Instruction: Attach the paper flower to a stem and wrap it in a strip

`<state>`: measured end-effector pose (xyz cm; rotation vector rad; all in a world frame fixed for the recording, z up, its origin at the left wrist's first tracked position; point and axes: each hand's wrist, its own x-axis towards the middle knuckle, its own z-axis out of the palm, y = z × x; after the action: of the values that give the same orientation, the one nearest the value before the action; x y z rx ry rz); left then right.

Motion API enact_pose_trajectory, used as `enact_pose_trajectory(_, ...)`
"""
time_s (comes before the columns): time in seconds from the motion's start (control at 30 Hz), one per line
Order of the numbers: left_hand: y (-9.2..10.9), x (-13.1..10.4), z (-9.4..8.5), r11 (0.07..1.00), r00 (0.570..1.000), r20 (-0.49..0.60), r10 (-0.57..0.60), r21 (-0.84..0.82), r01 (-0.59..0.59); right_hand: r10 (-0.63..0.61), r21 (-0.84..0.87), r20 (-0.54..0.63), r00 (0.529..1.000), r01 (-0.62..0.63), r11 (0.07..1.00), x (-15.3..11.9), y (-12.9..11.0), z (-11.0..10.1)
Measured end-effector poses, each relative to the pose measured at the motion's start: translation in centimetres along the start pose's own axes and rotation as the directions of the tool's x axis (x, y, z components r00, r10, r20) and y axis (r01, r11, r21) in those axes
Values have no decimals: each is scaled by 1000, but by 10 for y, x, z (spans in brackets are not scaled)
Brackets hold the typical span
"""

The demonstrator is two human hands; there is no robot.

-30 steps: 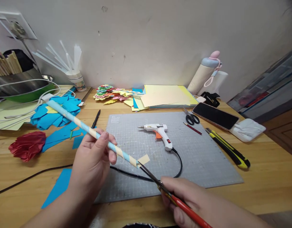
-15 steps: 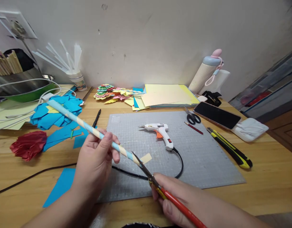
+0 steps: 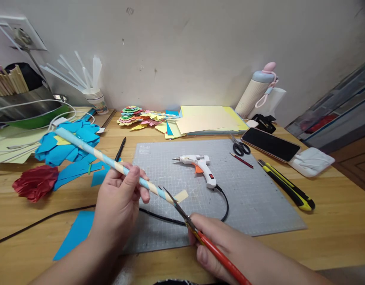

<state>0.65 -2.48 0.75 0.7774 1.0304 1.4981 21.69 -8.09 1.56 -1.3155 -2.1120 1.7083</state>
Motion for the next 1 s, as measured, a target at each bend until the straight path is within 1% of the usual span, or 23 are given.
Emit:
enact_pose_trajectory(0.13,3,0,-1,998,999,-5,52,35,-52,24,10,2,1000,-24,1000,-2,5,-1)
enact_pose_trajectory(0.27,3,3,-1,998,999,2,51,44,-51,-45,73,40,998,42,996,-3,5,-3)
enact_pose_trajectory(0.37,2,3,-2,998,999,-4,41,38,-41,-74,180,55,996,63,982,-2,9,0)
enact_pose_trajectory(0.5,0,4,-3,1000,1000,6,-3,17,3,-85,373,125,988,32,927,-2,25,3)
enact_pose_trajectory(0.6,-1,7,-3,999,998,25,-52,-11,52,-92,422,172,981,12,907,-2,36,6)
enact_pose_trajectory(0.67,-1,8,-3,997,997,39,-67,-22,68,-98,443,156,983,19,896,-1,41,9)
enact_pose_trajectory(0.77,-2,8,-4,997,996,54,-64,-33,66,-103,462,96,990,48,885,0,43,15)
enact_pose_trajectory(0.9,-3,6,-4,998,999,45,-22,-64,25,-85,454,-5,996,78,887,1,37,21)
enact_pose_trajectory(1.0,-4,5,-3,996,999,42,11,-93,-7,-98,466,-36,995,103,879,3,33,24)
